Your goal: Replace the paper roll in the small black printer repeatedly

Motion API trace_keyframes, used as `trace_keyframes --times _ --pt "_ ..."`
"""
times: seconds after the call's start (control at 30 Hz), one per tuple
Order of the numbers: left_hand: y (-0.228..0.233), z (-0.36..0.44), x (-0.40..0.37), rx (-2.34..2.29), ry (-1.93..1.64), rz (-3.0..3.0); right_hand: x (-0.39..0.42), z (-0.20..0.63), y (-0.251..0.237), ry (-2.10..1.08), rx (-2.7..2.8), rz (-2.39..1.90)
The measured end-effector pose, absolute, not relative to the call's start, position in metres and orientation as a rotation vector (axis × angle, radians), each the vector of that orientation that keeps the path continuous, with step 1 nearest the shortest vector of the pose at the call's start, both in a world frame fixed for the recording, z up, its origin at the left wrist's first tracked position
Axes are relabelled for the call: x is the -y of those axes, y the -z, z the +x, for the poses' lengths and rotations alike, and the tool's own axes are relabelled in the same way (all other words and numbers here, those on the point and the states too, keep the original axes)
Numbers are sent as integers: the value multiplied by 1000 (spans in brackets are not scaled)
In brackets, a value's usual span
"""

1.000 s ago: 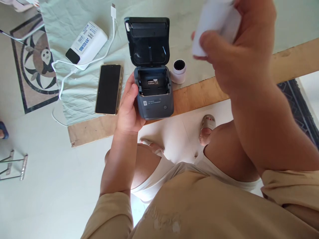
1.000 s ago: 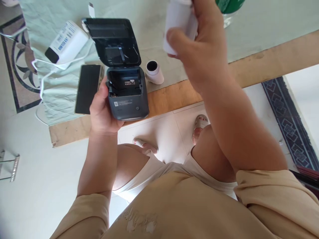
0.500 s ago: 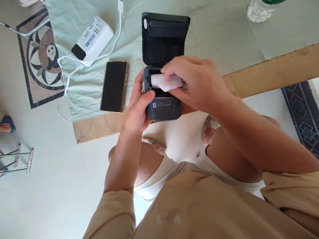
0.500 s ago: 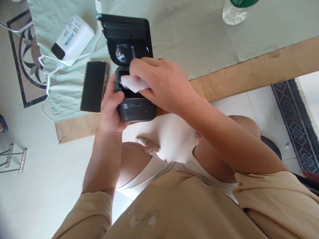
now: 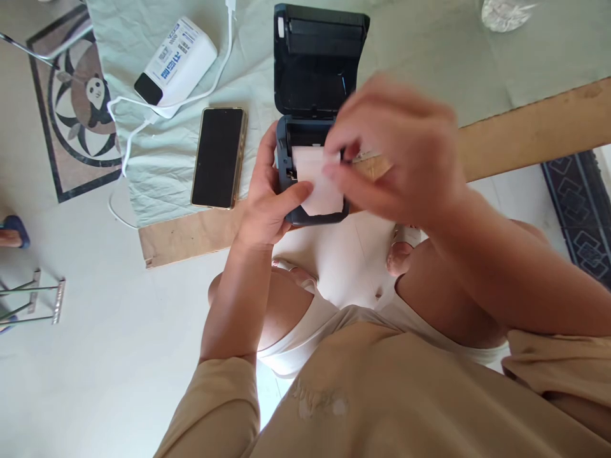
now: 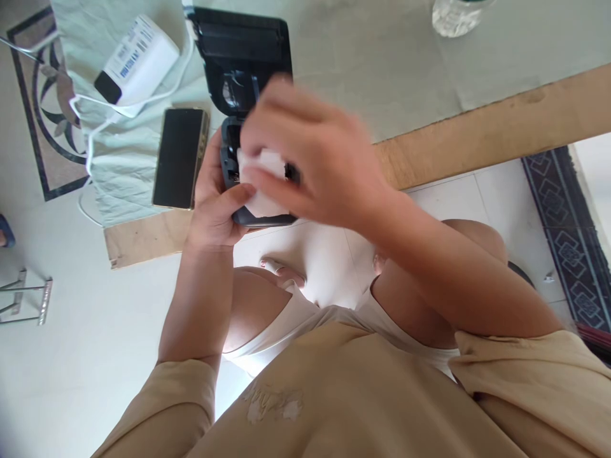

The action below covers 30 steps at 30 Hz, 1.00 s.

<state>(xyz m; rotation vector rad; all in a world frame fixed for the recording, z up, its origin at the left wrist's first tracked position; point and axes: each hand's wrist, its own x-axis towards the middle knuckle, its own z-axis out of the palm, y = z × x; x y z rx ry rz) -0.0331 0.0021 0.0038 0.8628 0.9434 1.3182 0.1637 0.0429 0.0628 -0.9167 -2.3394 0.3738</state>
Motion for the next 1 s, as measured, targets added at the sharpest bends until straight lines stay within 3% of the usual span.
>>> trace_keyframes --times 0.23,0.43,0.67,1.0 --pt "9 -41 -7 -943 -1264 952 -64 177 -61 -510 2013 -1068" --pt "6 -42 -8 -944 -1259 915 -66 173 -55 -617 2286 -915" --pt "-10 -30 0 -947 -1286 857 -50 164 -70 -811 2340 -1030" --pt "-14 -28 -2 -922 -1268 835 -47 162 -68 -779 2362 -1073"
